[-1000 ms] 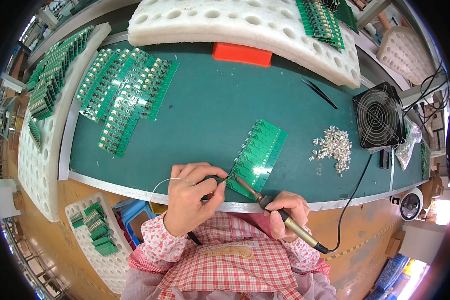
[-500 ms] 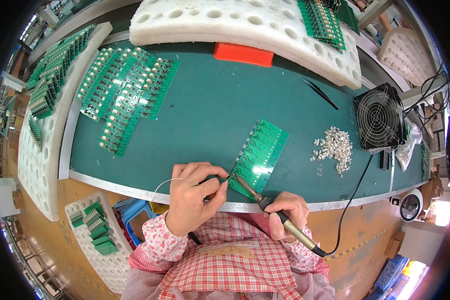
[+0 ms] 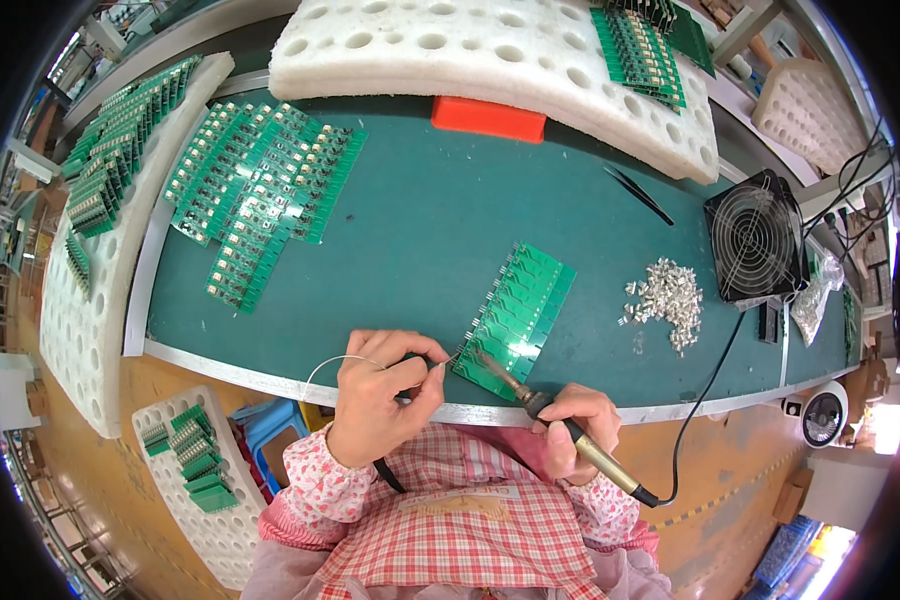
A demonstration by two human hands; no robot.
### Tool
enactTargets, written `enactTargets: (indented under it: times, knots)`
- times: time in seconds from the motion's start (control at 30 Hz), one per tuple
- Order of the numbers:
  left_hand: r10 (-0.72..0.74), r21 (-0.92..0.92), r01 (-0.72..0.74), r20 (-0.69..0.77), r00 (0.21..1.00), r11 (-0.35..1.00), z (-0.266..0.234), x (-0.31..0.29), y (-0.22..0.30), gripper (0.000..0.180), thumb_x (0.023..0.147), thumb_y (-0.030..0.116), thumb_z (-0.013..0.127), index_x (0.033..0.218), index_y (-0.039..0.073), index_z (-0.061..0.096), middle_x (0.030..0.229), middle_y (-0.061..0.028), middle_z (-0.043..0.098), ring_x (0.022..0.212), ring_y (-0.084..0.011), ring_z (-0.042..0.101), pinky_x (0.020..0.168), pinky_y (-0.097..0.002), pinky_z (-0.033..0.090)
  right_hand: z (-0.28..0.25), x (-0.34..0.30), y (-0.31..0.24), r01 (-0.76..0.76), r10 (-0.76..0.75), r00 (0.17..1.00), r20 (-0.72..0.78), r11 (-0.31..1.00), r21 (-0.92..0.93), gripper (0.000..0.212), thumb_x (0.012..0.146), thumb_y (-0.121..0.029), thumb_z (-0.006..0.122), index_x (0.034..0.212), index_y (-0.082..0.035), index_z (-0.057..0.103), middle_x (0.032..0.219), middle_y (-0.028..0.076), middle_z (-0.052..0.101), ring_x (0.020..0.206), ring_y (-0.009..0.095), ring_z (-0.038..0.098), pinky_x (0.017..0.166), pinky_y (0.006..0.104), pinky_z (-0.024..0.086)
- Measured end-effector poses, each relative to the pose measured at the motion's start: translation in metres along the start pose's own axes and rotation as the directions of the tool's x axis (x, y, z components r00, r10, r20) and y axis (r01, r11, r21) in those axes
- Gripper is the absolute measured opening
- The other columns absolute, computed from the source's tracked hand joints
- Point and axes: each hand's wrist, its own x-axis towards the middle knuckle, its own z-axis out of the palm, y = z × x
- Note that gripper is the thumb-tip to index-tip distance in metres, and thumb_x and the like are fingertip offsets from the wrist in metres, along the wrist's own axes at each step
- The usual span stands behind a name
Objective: The person inserts electronic components into circuit boards by hand and solders them using a soldering iron and solder wire.
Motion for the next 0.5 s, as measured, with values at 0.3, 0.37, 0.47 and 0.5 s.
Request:
enactTargets:
  times: [0.3,0.37,0.47,0.5]
  knots:
    - [0.083,-0.063,-0.082,0.025,0.996,0.995,-0.003,-0.0007,-0.0053,0.024,0.068,0.001,0.066,0.053,0.004,0.047,0.085,-0.0028,0.067,0.082,-0.0213,0.062,0.075,-0.0352,0.038,-0.0033,-0.0011,0.001,-0.023,0.024,1.0,-0.013,0.997,0.072,0.013,0.074,-0.006,0.06,0.084,0.0,0.055,0.053,0.005,0.051,0.041,0.017,0.047,0.041,0.0312,0.038]
    - [0.08,-0.06,-0.079,0.026,0.996,0.995,-0.003,-0.0005,-0.0048,0.024,0.067,0.001,0.066,0.053,0.005,0.047,0.084,-0.0025,0.067,0.082,-0.0213,0.062,0.075,-0.0353,0.038,-0.0034,0.0006,0.0003,-0.011,0.01,1.0,0.011,0.995,0.101,0.013,0.072,-0.005,0.06,0.083,0.0,0.055,0.055,0.006,0.055,0.041,0.017,0.048,0.041,0.031,0.039]
    - [0.081,-0.055,-0.079,0.028,0.996,0.995,-0.0025,-0.0001,-0.0041,0.024,0.066,0.002,0.066,0.052,0.005,0.046,0.084,-0.0017,0.067,0.082,-0.0212,0.062,0.075,-0.0355,0.038,-0.0036,0.0032,-0.0006,0.006,-0.009,1.0,0.025,0.994,0.107,0.013,0.072,-0.004,0.061,0.083,0.0,0.056,0.058,0.008,0.058,0.042,0.018,0.05,0.042,0.031,0.041]
    - [0.085,-0.055,-0.083,0.029,0.996,0.995,-0.0023,0.0001,-0.004,0.024,0.066,0.002,0.066,0.052,0.005,0.046,0.084,-0.0014,0.067,0.083,-0.0212,0.062,0.075,-0.0356,0.037,-0.0034,0.0032,-0.0002,0.004,-0.007,1.0,0.025,0.994,0.108,0.013,0.072,-0.004,0.061,0.083,0.0,0.056,0.058,0.008,0.058,0.042,0.018,0.05,0.042,0.031,0.041]
